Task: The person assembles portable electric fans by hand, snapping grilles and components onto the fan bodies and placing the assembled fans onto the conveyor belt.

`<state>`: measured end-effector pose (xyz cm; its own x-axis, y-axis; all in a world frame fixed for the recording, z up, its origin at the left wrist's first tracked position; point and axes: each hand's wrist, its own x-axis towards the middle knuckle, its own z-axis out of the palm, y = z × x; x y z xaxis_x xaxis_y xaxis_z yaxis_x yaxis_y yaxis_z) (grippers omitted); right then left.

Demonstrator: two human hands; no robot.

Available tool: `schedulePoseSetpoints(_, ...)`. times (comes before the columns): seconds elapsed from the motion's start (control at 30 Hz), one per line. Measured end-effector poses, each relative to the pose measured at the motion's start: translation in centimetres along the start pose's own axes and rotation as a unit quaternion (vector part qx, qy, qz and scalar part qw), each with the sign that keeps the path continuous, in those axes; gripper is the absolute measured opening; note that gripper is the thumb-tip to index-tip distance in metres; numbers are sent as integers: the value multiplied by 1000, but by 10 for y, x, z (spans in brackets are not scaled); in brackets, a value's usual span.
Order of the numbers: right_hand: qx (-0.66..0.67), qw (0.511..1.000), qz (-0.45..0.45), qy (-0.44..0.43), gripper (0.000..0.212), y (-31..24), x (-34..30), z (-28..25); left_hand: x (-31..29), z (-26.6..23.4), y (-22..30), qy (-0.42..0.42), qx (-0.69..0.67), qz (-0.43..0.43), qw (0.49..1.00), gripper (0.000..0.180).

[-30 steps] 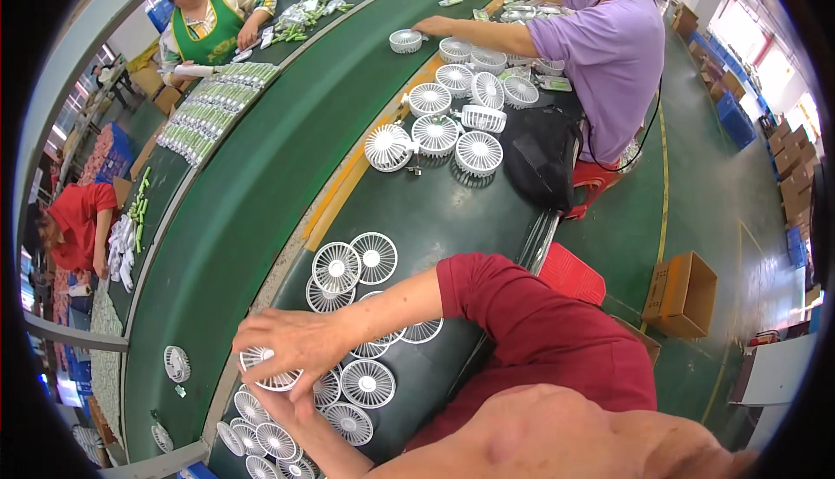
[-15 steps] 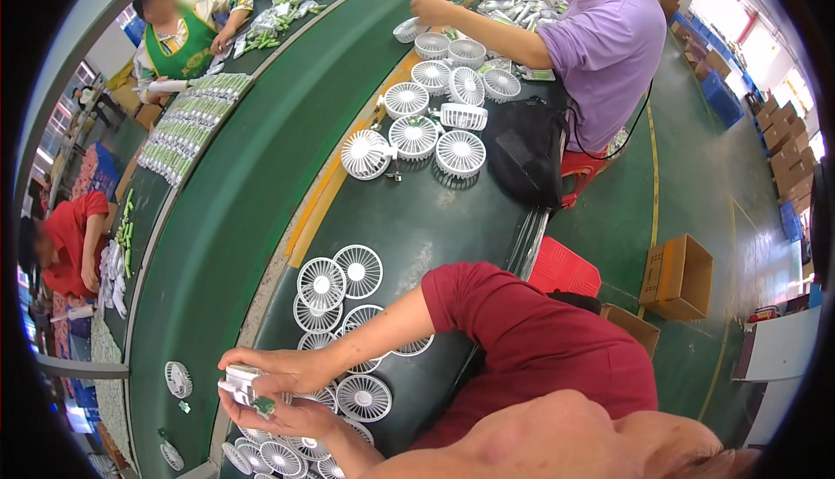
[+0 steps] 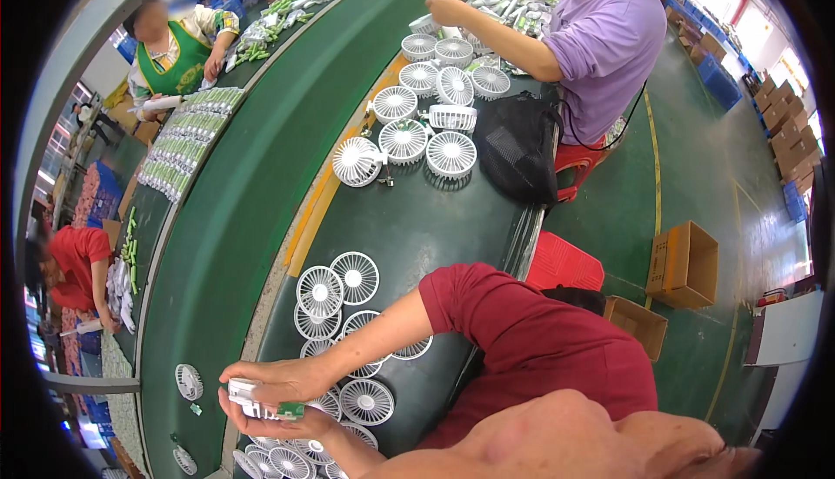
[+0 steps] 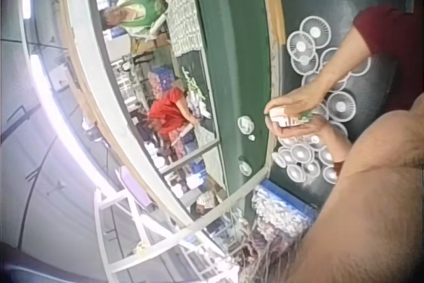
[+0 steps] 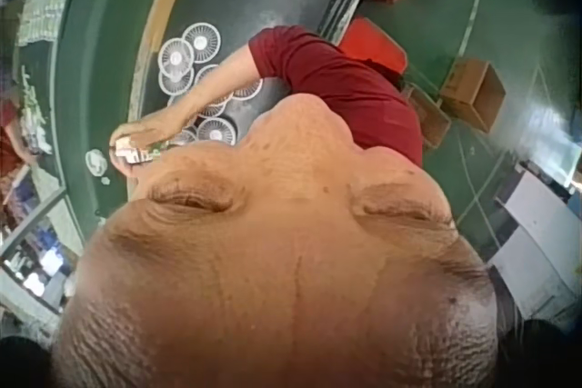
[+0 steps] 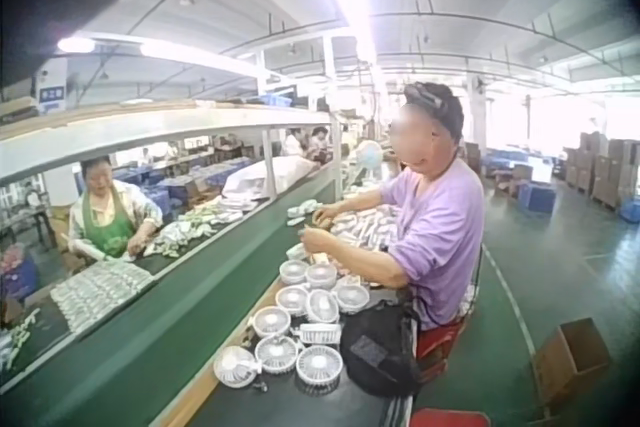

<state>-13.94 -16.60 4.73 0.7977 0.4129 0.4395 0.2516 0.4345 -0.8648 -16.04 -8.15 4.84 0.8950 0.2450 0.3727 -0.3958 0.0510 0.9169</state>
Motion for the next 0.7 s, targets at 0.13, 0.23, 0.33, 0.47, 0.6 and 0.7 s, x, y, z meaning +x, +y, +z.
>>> schedulePoseSetpoints(0.13,-216,940,-261,25,86,16,7,-4,0,1,0,1,-29,-42,999,56)
schedulePoseSetpoints(0.23,-321,905,-279,25,97,14,5,-12,1,2,1,2,-53,-72,996,57)
schedulePoseSetpoints(0.33,-359,889,-284,31,93,17,6,-20,2,4,2,4,-79,-101,992,58)
schedulePoseSetpoints(0.47,-454,838,-298,46,95,8,5,-22,3,5,7,7,-122,-136,983,60)
schedulePoseSetpoints(0.6,-286,927,-237,52,77,20,7,-10,1,-6,-9,6,-118,-29,993,52)
schedulePoseSetpoints(0.7,-258,941,-216,27,79,21,4,-14,-4,-9,-16,4,137,63,989,50)
